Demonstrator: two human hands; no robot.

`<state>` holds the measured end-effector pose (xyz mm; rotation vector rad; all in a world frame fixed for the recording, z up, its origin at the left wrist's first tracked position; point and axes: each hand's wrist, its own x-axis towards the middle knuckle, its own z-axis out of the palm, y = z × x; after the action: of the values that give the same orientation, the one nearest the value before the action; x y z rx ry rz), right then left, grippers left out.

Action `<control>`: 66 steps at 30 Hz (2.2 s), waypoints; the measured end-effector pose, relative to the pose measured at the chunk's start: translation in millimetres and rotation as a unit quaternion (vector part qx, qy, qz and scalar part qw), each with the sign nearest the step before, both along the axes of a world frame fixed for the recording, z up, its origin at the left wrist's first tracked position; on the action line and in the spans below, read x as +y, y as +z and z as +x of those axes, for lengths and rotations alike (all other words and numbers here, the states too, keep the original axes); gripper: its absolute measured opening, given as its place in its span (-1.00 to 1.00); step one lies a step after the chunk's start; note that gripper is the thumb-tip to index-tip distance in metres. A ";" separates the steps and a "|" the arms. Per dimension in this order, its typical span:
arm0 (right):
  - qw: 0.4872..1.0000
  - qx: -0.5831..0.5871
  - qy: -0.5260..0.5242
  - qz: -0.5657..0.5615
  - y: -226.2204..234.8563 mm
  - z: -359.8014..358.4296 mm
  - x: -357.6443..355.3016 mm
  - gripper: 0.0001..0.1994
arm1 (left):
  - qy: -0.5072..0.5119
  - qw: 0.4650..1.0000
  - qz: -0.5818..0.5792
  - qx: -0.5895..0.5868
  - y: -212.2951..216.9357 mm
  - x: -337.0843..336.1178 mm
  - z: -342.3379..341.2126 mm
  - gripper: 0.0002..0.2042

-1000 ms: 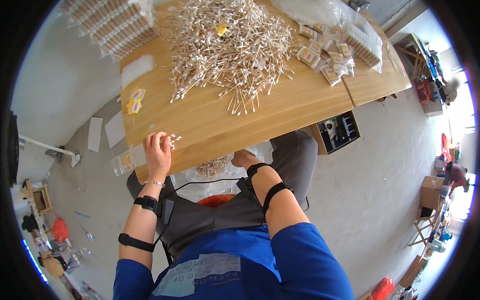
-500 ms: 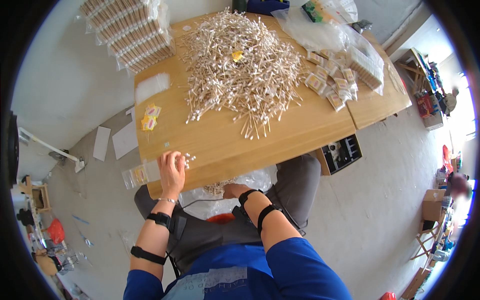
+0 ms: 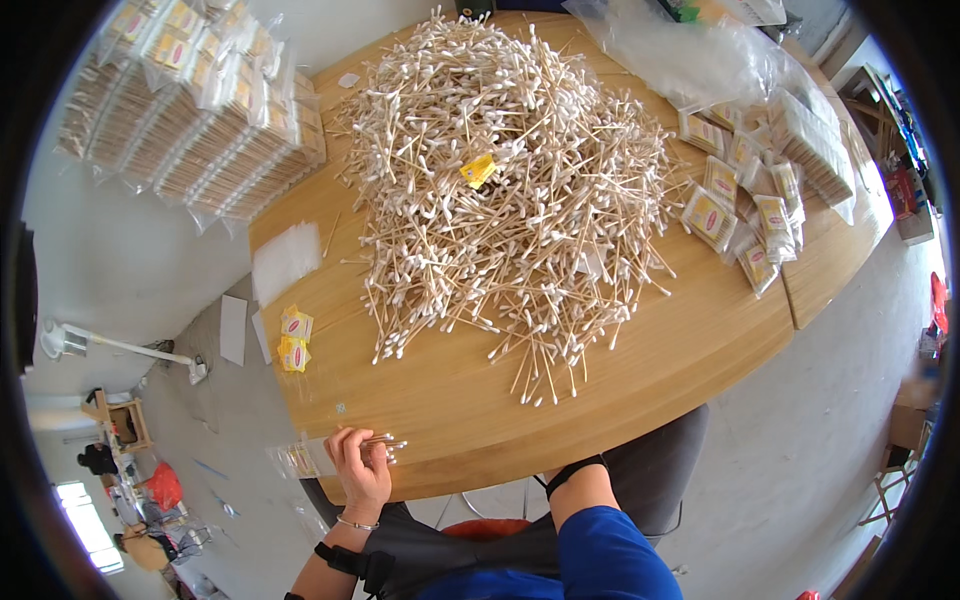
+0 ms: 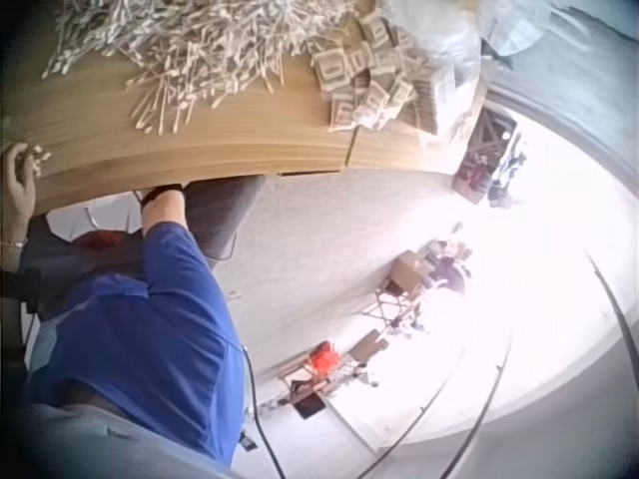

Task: Sorting and packaging cotton swabs on a wooden table in a workshop.

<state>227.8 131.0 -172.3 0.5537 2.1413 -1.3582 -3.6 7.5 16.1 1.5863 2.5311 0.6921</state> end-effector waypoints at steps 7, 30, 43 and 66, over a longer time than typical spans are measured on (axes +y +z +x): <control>0.999 0.025 -0.006 0.036 16.4 -67.1 13.9 -0.48 | 0.009 1.000 0.019 -0.020 -2.4 3.0 0.5 -0.76; 0.793 0.290 -0.265 0.465 201.7 -34.3 21.8 -0.57 | -0.049 0.989 0.139 0.014 40.2 51.8 17.2 -0.74; 0.810 0.187 -0.237 0.502 192.0 -41.5 28.0 -0.30 | -0.129 0.985 0.108 0.040 7.8 136.9 -5.5 -0.78; 0.811 0.183 -0.242 0.500 193.9 -41.2 29.7 -0.27 | -0.116 0.991 0.047 0.052 33.2 51.5 -18.9 -0.54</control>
<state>186.6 160.6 21.6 1.4007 3.1242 -0.3981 -22.5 59.0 49.3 1.9555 2.3584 0.7276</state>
